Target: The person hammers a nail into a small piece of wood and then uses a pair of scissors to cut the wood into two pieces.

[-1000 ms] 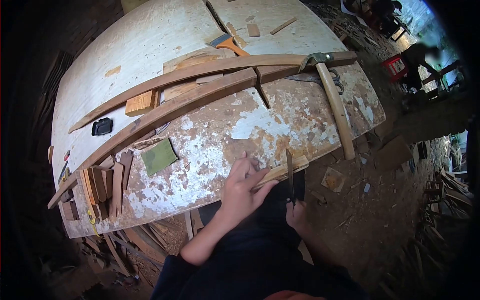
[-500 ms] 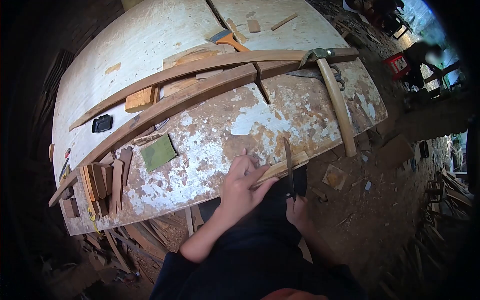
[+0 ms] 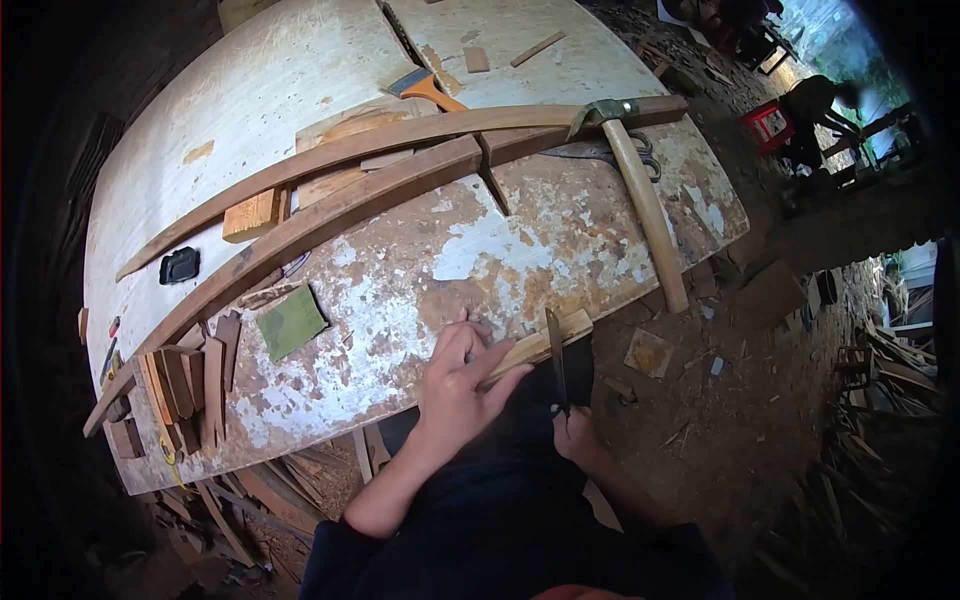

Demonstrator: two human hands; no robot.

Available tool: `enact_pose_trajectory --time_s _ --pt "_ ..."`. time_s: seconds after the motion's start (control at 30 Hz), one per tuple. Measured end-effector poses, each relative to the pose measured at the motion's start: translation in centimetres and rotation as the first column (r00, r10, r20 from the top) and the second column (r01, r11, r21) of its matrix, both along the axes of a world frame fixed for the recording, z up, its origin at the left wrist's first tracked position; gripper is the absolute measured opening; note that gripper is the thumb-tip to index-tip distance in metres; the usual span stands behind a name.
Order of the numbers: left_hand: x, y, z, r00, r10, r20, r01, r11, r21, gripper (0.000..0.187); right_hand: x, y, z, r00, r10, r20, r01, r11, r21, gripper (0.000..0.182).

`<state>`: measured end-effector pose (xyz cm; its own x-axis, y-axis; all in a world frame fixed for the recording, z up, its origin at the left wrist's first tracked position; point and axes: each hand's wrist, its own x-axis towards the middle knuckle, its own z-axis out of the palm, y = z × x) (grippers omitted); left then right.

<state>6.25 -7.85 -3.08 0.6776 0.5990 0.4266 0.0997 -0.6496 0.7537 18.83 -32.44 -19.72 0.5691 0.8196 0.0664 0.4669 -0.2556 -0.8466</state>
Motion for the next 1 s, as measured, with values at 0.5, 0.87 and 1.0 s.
enact_pose_trajectory --time_s 0.5,0.87,1.0 --pt "0.2 0.4 0.1 1.0 -0.001 -0.016 0.001 1.0 -0.016 0.036 -0.1 0.1 0.1 0.998 -0.002 0.066 0.004 1.0 -0.026 0.013" --pt "-0.6 -0.7 0.0 0.999 -0.003 -0.034 0.001 0.999 -0.052 0.036 -0.5 0.4 0.6 0.997 0.011 0.082 -0.007 0.999 -0.048 0.014" --pt "-0.1 0.1 0.2 1.0 -0.014 -0.022 0.013 1.0 -0.012 0.036 0.1 0.5 -1.9 0.996 -0.005 0.084 0.002 0.999 0.032 0.014"
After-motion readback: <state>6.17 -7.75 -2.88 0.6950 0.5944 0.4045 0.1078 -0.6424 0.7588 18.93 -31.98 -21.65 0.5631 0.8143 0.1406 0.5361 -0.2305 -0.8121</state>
